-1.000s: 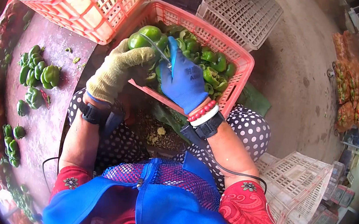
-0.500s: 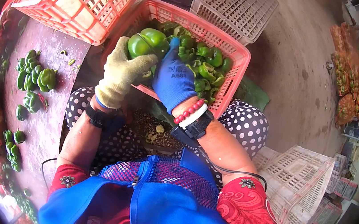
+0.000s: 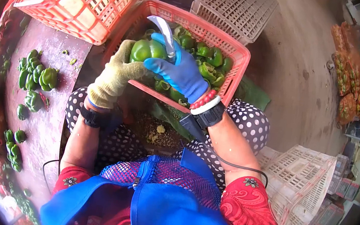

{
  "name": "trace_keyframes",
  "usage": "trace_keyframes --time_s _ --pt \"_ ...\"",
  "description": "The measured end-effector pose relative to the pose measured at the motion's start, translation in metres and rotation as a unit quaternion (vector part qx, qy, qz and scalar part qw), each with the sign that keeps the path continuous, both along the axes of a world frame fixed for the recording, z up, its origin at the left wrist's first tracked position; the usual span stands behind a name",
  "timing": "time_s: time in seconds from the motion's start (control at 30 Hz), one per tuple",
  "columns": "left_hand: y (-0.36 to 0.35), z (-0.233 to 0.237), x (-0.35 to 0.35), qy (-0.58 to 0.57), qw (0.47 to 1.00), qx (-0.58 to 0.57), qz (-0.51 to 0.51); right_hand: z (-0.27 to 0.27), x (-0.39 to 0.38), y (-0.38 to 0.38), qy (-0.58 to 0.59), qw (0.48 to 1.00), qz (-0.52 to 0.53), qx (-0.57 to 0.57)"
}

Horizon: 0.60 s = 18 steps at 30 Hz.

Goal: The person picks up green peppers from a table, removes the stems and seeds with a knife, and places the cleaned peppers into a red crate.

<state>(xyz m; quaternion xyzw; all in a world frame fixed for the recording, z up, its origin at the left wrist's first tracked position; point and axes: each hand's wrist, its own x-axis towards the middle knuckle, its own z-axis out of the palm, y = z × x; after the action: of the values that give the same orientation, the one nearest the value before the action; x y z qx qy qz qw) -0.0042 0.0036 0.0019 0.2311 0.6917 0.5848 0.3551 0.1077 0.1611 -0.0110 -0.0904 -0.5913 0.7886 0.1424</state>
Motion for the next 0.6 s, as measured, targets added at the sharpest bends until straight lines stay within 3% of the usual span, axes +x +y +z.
trace_keyframes --time_s 0.1,0.2,0.43,0.47,0.53,0.6 --pt "0.003 0.007 0.005 0.019 0.996 0.081 0.020 0.003 0.000 0.002 -0.077 0.996 0.040 -0.026" --pt "-0.003 0.014 -0.007 0.017 0.998 0.050 -0.037 0.013 0.001 0.002 -0.118 0.990 0.056 -0.055" --pt "-0.004 0.016 -0.009 -0.208 0.957 0.197 -0.037 -0.010 -0.001 0.019 -0.049 0.946 0.163 -0.275" --pt "-0.004 0.017 -0.010 -0.246 0.941 0.231 -0.036 -0.016 0.001 0.019 -0.034 0.944 0.138 -0.298" --pt "-0.004 0.006 -0.020 -0.255 0.915 0.306 -0.055 0.002 -0.003 0.008 -0.001 0.941 0.110 -0.321" --pt "-0.006 0.002 -0.028 -0.209 0.924 0.321 -0.014 0.010 -0.002 0.011 0.016 0.943 0.104 -0.317"
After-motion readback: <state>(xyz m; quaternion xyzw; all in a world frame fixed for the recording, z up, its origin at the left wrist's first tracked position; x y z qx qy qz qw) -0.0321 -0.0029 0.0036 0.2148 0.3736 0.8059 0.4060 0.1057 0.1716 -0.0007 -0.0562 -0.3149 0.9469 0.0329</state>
